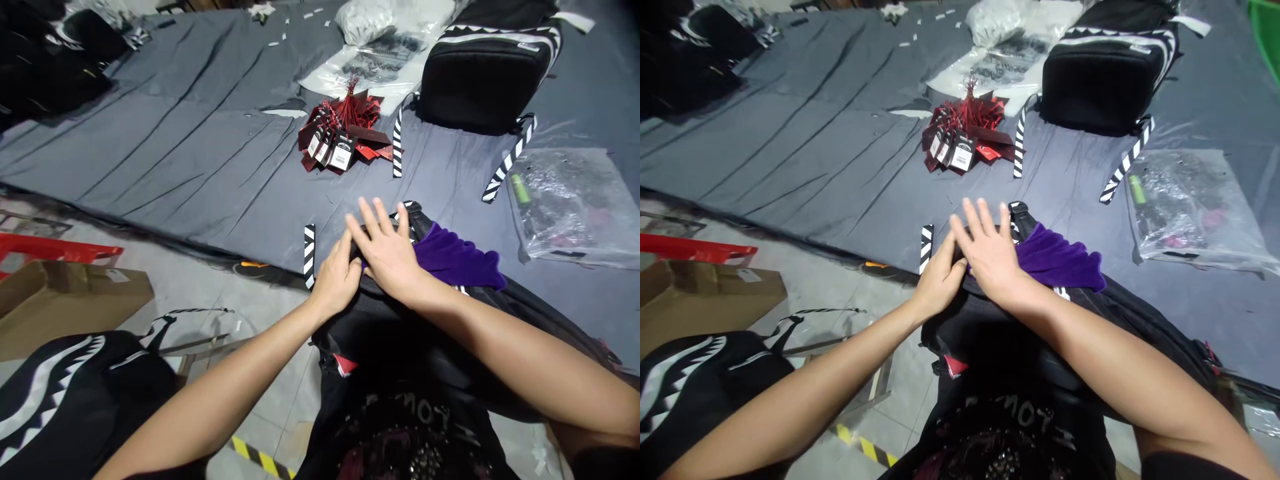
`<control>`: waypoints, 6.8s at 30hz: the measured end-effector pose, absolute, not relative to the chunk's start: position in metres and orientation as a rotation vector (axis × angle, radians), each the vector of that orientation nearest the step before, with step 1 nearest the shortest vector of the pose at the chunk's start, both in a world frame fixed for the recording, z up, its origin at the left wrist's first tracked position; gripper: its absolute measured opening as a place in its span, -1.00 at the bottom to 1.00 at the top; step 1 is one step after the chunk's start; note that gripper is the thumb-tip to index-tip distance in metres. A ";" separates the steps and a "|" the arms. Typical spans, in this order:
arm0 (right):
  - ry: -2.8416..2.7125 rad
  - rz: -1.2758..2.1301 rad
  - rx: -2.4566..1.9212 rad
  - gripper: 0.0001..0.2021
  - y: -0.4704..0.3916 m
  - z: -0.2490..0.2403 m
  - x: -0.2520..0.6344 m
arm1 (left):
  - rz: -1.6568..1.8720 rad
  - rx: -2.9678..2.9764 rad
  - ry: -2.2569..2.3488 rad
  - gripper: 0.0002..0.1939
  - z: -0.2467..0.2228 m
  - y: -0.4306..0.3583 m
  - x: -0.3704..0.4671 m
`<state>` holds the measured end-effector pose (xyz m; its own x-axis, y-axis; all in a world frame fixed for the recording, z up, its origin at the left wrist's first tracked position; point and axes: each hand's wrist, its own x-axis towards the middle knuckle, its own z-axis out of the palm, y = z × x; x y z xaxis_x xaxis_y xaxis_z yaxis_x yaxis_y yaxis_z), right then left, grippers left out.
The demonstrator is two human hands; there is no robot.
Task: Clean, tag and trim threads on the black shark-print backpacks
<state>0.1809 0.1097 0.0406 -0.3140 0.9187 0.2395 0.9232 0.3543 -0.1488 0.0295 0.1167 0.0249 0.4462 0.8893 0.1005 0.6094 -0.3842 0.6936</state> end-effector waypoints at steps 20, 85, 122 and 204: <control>-2.417 -0.102 -1.604 -0.29 0.107 0.044 0.196 | 0.888 2.019 1.362 -0.54 0.008 0.103 0.030; -1.412 0.090 -2.397 -0.68 0.013 0.050 0.444 | 0.634 2.079 1.896 -0.42 0.010 0.091 0.036; -1.527 -0.086 -2.735 -0.66 0.018 -0.016 0.519 | 0.898 2.045 1.773 -0.57 0.007 0.085 0.041; -2.513 0.962 -1.413 -0.81 0.096 0.080 0.178 | 0.990 2.160 1.640 -0.04 -0.013 0.040 0.015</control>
<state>0.1776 0.0962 0.0805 -0.5633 0.7994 -0.2088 0.7345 0.3689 -0.5695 0.0150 0.0398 -0.0132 0.1337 0.9226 0.3617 0.7498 -0.3329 0.5719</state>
